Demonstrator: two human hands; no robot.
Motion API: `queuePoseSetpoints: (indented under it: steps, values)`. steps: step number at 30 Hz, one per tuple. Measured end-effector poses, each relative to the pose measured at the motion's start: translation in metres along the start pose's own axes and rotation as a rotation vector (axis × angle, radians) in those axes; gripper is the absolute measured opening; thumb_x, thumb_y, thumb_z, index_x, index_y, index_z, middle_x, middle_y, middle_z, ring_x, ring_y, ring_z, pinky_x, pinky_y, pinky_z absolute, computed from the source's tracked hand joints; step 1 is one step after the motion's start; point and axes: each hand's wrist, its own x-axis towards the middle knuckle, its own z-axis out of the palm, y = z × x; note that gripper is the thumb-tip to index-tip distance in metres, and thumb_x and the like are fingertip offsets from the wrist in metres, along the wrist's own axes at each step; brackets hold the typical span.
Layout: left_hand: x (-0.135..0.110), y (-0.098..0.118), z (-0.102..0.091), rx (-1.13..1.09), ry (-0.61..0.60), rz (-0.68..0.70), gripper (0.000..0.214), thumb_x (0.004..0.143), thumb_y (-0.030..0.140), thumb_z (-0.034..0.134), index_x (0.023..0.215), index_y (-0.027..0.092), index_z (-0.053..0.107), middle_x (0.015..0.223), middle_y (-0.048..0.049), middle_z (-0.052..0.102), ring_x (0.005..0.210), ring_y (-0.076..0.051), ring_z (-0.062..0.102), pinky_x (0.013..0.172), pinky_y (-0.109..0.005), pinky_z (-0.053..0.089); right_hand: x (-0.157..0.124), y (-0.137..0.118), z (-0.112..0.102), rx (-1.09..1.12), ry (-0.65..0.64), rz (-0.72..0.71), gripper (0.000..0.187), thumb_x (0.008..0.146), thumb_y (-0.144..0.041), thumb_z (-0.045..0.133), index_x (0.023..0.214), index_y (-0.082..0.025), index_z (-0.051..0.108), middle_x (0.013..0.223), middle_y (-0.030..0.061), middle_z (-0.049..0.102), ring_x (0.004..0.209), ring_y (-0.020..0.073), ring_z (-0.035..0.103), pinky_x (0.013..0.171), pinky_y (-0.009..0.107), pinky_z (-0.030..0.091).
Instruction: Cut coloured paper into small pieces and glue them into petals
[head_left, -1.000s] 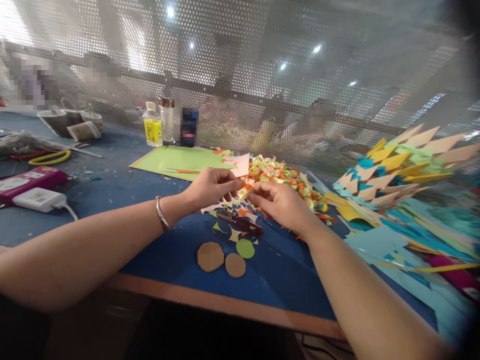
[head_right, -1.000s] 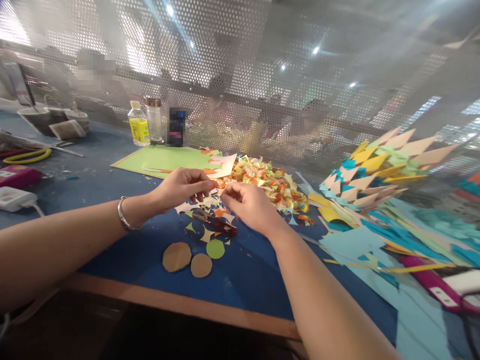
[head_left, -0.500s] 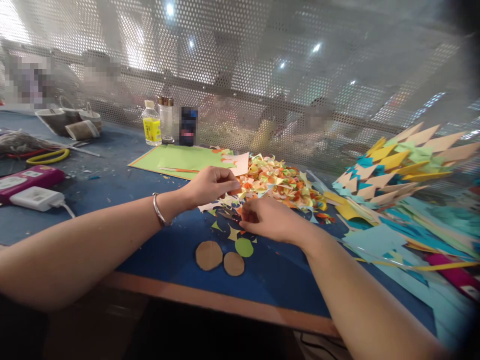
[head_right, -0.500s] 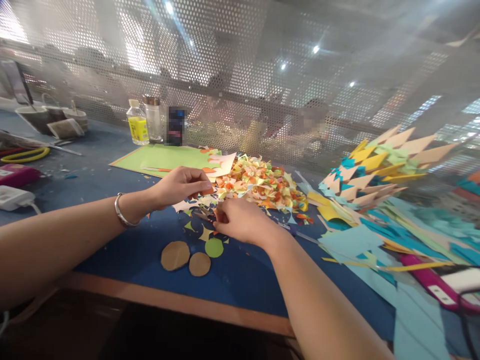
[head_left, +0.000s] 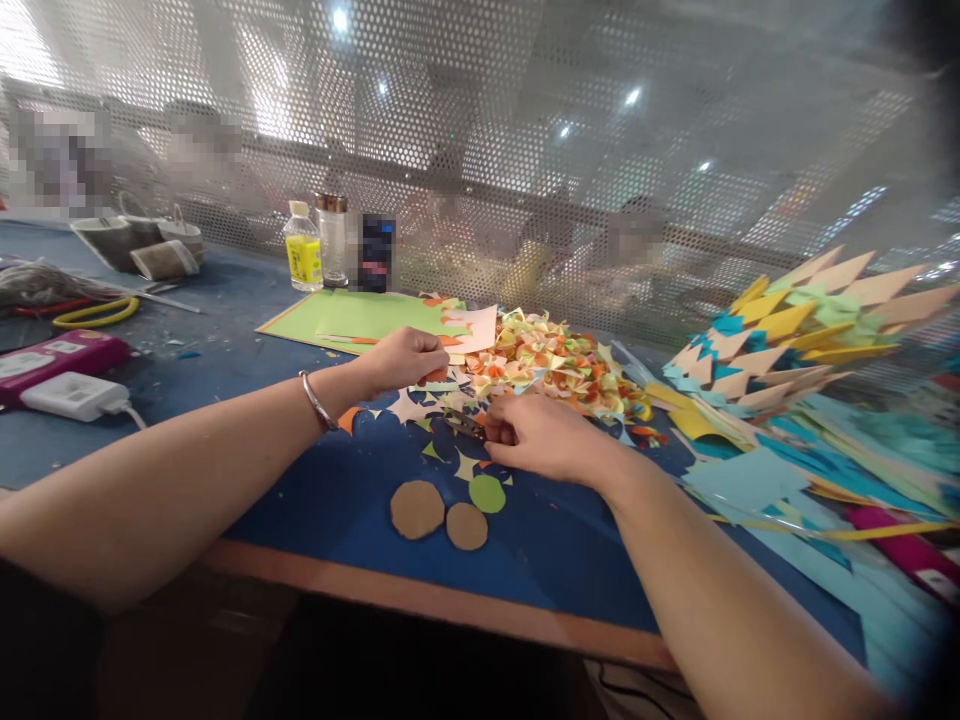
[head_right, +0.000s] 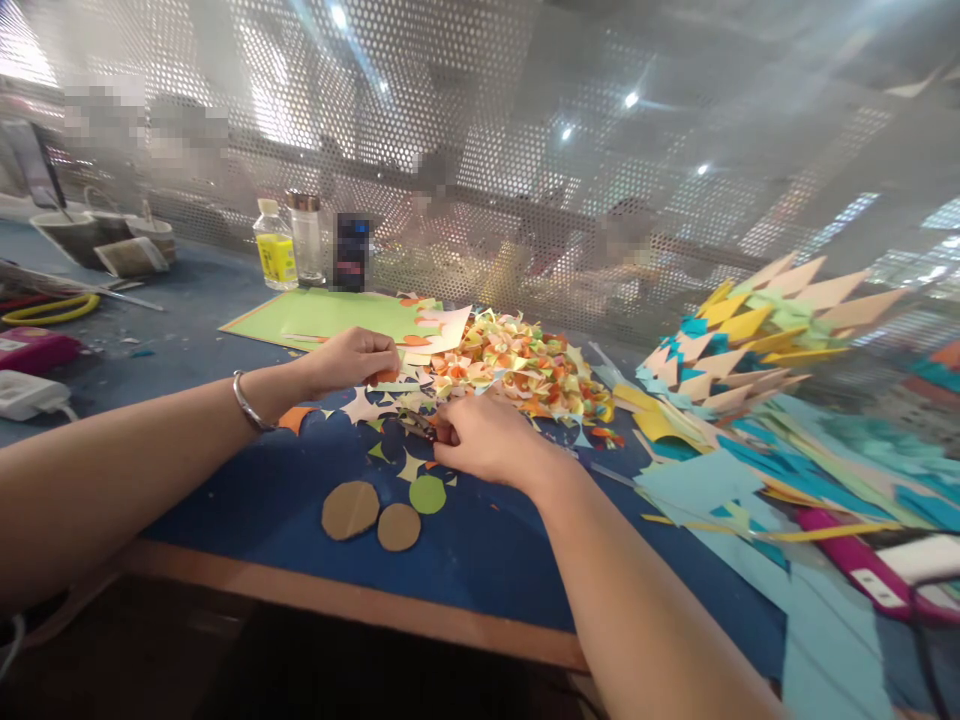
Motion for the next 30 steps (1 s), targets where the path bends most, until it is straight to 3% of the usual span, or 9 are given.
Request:
queuePoseSetpoints:
  steps: [4, 8, 10, 16, 19, 24, 30]
  values:
    - [-0.001, 0.001, -0.004, 0.196, -0.062, -0.039, 0.020, 0.069, 0.023, 0.053, 0.050, 0.018, 0.051, 0.052, 0.0023, 0.045, 0.048, -0.009, 0.032, 0.047, -0.026, 0.023, 0.001, 0.003, -0.001, 0.002, 0.029, 0.015, 0.011, 0.071, -0.024, 0.058, 0.063, -0.020, 0.053, 0.061, 0.0018, 0.061, 0.055, 0.0133, 0.050, 0.053, 0.028, 0.030]
    - [-0.001, -0.001, -0.007, 0.308, -0.234, -0.062, 0.019, 0.069, 0.027, 0.053, 0.061, 0.017, 0.067, 0.063, -0.0019, 0.062, 0.055, -0.011, 0.045, 0.050, -0.025, 0.029, 0.000, 0.009, -0.005, 0.014, 0.081, 0.024, 0.009, 0.076, -0.025, 0.054, 0.068, -0.020, 0.053, 0.067, 0.0025, 0.063, 0.060, 0.0141, 0.052, 0.056, 0.028, 0.032]
    - [0.000, -0.003, -0.008, 0.315, -0.261, -0.066, 0.022, 0.070, 0.028, 0.052, 0.069, 0.017, 0.072, 0.071, -0.0036, 0.069, 0.058, -0.012, 0.051, 0.052, -0.024, 0.032, 0.000, 0.012, -0.007, 0.018, 0.099, 0.026, 0.011, 0.077, -0.026, 0.053, 0.067, -0.020, 0.051, 0.066, 0.0024, 0.062, 0.061, 0.0143, 0.053, 0.057, 0.028, 0.033]
    - [0.001, -0.003, -0.007, 0.483, -0.008, 0.052, 0.017, 0.071, 0.023, 0.053, 0.061, 0.015, 0.064, 0.061, -0.0030, 0.064, 0.048, -0.009, 0.041, 0.049, -0.026, 0.026, 0.001, 0.016, -0.007, 0.025, 0.121, 0.046, 0.016, 0.079, -0.029, 0.055, 0.066, -0.020, 0.051, 0.064, 0.0022, 0.062, 0.060, 0.0148, 0.052, 0.057, 0.028, 0.031]
    - [-0.008, 0.008, 0.002, 0.489, 0.020, 0.108, 0.018, 0.072, 0.023, 0.051, 0.061, 0.016, 0.063, 0.054, -0.0010, 0.057, 0.049, -0.009, 0.040, 0.050, -0.026, 0.025, 0.001, 0.016, -0.007, 0.026, 0.130, 0.063, 0.020, 0.081, -0.032, 0.055, 0.065, -0.020, 0.051, 0.063, 0.0024, 0.062, 0.060, 0.0151, 0.052, 0.056, 0.028, 0.030]
    - [-0.037, 0.032, 0.028, 0.427, -0.253, 0.285, 0.016, 0.071, 0.019, 0.054, 0.076, 0.018, 0.070, 0.071, -0.0019, 0.067, 0.061, -0.012, 0.053, 0.056, -0.024, 0.033, 0.001, 0.016, -0.008, 0.027, 0.129, 0.089, 0.021, 0.081, -0.033, 0.055, 0.065, -0.020, 0.053, 0.062, 0.0015, 0.061, 0.058, 0.0147, 0.052, 0.054, 0.027, 0.029]
    - [-0.053, 0.036, 0.047, 0.489, -0.426, 0.339, 0.028, 0.074, 0.035, 0.067, 0.095, 0.017, 0.068, 0.094, -0.0080, 0.065, 0.079, -0.019, 0.057, 0.067, -0.028, 0.041, 0.002, 0.016, -0.005, 0.015, 0.122, 0.081, 0.014, 0.078, -0.026, 0.054, 0.066, -0.020, 0.056, 0.065, 0.0020, 0.062, 0.061, 0.0145, 0.052, 0.056, 0.027, 0.029]
